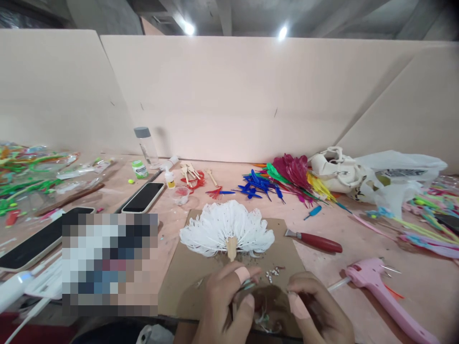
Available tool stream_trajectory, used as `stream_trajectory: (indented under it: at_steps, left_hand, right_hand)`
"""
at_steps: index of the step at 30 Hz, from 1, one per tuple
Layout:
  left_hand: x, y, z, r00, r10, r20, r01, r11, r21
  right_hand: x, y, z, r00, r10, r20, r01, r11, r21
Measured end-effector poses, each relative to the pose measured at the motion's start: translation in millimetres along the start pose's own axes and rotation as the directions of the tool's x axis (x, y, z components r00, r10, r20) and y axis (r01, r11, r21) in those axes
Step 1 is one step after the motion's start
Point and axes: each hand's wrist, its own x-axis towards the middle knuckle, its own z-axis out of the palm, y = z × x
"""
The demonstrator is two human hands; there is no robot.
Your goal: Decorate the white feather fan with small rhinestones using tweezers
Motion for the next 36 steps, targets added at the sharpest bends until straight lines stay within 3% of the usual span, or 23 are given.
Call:
stream_trajectory:
  at_steps: [3, 4, 6, 9, 12, 22, 36]
  left_hand:
    - [0, 3, -2.2, 0.999, -0.032, -0.010, 0.032, 0.999, 0.040]
    - [4, 5, -3.8, 1.000, -0.016, 0.021, 0.015, 0.998, 0.054]
    - [18, 10, -6.8, 0.977, 0.063, 0.205, -0.066, 0.998, 0.011]
    - [35, 13, -8.4, 0.941, 0.192, 0.277, -0.191, 0.981, -0.032]
    - [39, 11, -6.2, 0.925, 0.269, 0.270, -0.266, 0.963, -0.047]
    - [37, 7, -5.6, 0.885, 0.308, 0.348, -0.295, 0.951, -0.091]
    - [37, 2, -4.8, 0.861, 0.402, 0.312, -0.402, 0.913, -0.066]
  right_hand:
    - [1, -3, 0, 0.999, 0.006, 0.042, -0.008, 1.000, 0.030]
    - [2, -5, 1, 0.999, 0.009, 0.048, -0.011, 0.999, 0.040]
    - [5, -8, 2, 0.998, 0.014, 0.057, -0.018, 0.998, 0.061]
    - [10, -14, 3, 0.999, 0.008, 0.051, -0.014, 0.993, 0.113]
    - [14, -18, 4, 0.999, 0.003, 0.037, -0.009, 0.987, 0.161]
    - [15, -19, 2, 0.997, 0.059, 0.058, -0.069, 0.982, 0.175]
    - [9, -11, -4, 0.946, 0.247, 0.210, -0.307, 0.888, 0.341]
